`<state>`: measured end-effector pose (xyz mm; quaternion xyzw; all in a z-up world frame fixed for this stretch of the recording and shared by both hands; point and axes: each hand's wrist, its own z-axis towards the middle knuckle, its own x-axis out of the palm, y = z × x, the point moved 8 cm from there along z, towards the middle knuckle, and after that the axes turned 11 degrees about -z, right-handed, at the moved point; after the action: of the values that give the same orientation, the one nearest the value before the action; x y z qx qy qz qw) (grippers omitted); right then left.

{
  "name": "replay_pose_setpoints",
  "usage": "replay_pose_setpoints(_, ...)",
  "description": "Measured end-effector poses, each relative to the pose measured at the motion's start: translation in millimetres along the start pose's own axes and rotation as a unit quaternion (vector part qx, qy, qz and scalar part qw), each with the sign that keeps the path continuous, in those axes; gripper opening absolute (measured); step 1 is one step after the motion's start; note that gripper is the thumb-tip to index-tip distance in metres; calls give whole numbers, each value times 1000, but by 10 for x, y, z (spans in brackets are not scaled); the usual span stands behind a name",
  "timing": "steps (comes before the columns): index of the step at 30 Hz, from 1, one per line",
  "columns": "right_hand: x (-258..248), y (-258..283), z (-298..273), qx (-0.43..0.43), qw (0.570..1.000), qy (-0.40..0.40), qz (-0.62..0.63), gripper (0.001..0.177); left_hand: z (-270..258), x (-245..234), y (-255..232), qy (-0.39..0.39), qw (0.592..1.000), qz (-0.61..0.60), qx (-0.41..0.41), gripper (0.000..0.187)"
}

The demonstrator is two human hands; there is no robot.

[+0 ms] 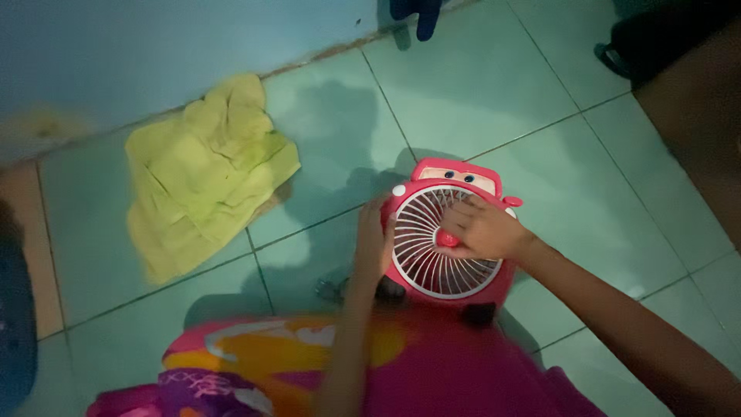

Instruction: The person sits on the floor and removes the central red cap from a pink car-shaped electric fan. They then use a screwdriver to loosen and remove the central screw holding the fan blade assembly in place.

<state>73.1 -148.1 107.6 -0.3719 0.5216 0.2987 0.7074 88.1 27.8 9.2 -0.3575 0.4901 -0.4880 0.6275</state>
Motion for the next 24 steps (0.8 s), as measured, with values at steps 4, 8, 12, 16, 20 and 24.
replay_pose_setpoints(4,-218,-9,-46,100,993,-70,6,56,-161,-30,-130,-72,991,108,24,53)
replay_pose_setpoints(8,-213,29,-119,243,970,-26,3,56,-297,-27,-200,-69,985,152,-40,53)
replay_pose_setpoints(12,-217,86,-97,285,958,-13,-21,53,-355,-48,-315,-38,993,96,-52,44)
replay_pose_setpoints(16,-234,103,-56,304,952,-28,-32,53,-462,-60,-451,-114,989,89,-34,48)
replay_pose_setpoints(20,-247,148,-29,286,954,-68,-63,44,-543,-70,-417,-177,978,112,-26,52)
replay_pose_setpoints(24,-122,112,0,268,961,-54,-29,40,-570,-152,-368,-209,956,204,7,56)
